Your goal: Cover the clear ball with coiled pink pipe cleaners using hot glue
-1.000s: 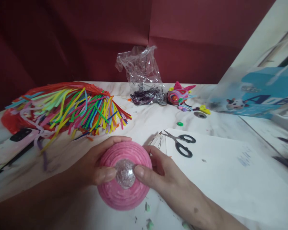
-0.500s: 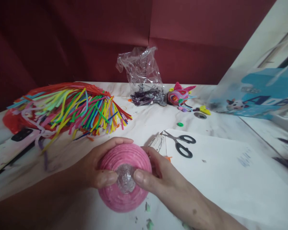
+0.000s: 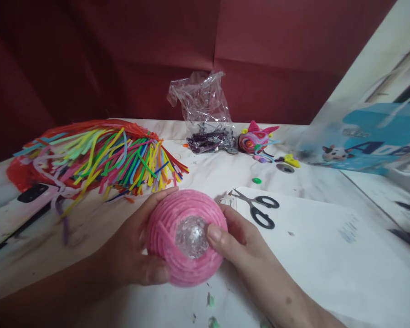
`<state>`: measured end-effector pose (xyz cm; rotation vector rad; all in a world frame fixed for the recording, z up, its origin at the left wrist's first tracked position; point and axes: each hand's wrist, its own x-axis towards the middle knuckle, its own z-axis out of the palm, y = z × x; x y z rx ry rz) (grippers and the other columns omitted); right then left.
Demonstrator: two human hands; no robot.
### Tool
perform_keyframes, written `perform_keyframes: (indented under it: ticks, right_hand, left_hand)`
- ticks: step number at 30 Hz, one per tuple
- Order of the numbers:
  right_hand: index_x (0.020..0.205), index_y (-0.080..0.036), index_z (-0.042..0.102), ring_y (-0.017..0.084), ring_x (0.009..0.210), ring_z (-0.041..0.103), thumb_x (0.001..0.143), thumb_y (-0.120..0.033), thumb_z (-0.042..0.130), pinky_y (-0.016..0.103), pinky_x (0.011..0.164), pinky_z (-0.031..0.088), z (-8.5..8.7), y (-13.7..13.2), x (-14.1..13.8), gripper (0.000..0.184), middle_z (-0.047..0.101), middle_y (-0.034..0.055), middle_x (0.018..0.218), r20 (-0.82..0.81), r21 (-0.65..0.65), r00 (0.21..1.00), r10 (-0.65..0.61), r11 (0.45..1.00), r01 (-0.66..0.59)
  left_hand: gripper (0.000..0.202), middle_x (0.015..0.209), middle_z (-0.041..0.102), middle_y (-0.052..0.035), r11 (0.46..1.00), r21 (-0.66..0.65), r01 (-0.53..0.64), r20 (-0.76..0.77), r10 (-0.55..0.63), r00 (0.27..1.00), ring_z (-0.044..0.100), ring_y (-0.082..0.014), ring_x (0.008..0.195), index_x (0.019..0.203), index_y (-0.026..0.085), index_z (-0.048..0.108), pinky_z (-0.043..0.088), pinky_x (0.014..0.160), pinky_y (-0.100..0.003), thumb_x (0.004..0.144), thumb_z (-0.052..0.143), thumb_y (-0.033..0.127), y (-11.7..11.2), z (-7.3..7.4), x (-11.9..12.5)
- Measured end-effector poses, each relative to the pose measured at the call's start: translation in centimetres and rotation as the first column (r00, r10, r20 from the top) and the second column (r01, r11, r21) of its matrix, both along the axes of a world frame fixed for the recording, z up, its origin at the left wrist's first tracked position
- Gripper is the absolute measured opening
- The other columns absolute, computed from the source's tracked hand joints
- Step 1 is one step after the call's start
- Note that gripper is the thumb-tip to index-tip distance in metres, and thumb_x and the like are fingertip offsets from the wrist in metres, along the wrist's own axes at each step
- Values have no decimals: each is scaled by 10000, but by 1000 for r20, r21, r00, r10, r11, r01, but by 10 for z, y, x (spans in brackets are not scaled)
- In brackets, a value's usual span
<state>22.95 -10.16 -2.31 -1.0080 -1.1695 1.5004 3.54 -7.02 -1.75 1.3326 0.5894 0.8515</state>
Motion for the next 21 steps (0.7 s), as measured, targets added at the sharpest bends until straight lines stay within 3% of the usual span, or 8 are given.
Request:
perform_keyframes:
  ticks: [2, 4, 9, 21]
  right_hand:
    - [1230, -193, 545, 269, 1065, 574, 845, -467, 642, 357, 889, 477, -1, 0, -1, 482, 590, 108, 1196, 9, 36, 1000, -19, 999, 19]
    - [1225, -199, 545, 262, 1102, 557, 844, -456, 652, 348, 923, 466, -2, 0, -3, 471, 575, 100, 1223, 10, 73, 999, -52, 996, 51]
    - [1270, -199, 509, 268, 1108, 556, 841, -474, 653, 343, 890, 493, -7, -2, -2, 530, 550, 115, 1250, 53, 110, 995, -81, 991, 74]
    - [1242, -194, 512, 203, 976, 601, 869, -489, 613, 304, 835, 520, -14, 1, -2, 486, 579, 106, 1179, 99, 160, 993, -57, 986, 41]
  left_hand:
    - [972, 1353, 511, -90, 997, 22, -70, -99, 72, 992, 476, -300, 1247, 1360, 257, 309, 421, 1024, -405, 564, 864, 313, -3, 2, -1]
    - [977, 1399, 467, -93, 994, 46, -96, -151, 102, 983, 423, -310, 1296, 1385, 257, 278, 378, 1066, -428, 592, 849, 291, -4, 3, -1]
    - [716, 1282, 572, -62, 995, 85, -54, -44, 58, 997, 528, -274, 1189, 1296, 240, 403, 432, 1010, -387, 689, 781, 256, -2, 4, 2]
    - [616, 1091, 630, -18, 996, 21, -83, -47, 84, 995, 593, -220, 991, 1215, 242, 457, 485, 873, -331, 680, 761, 249, -1, 3, 6]
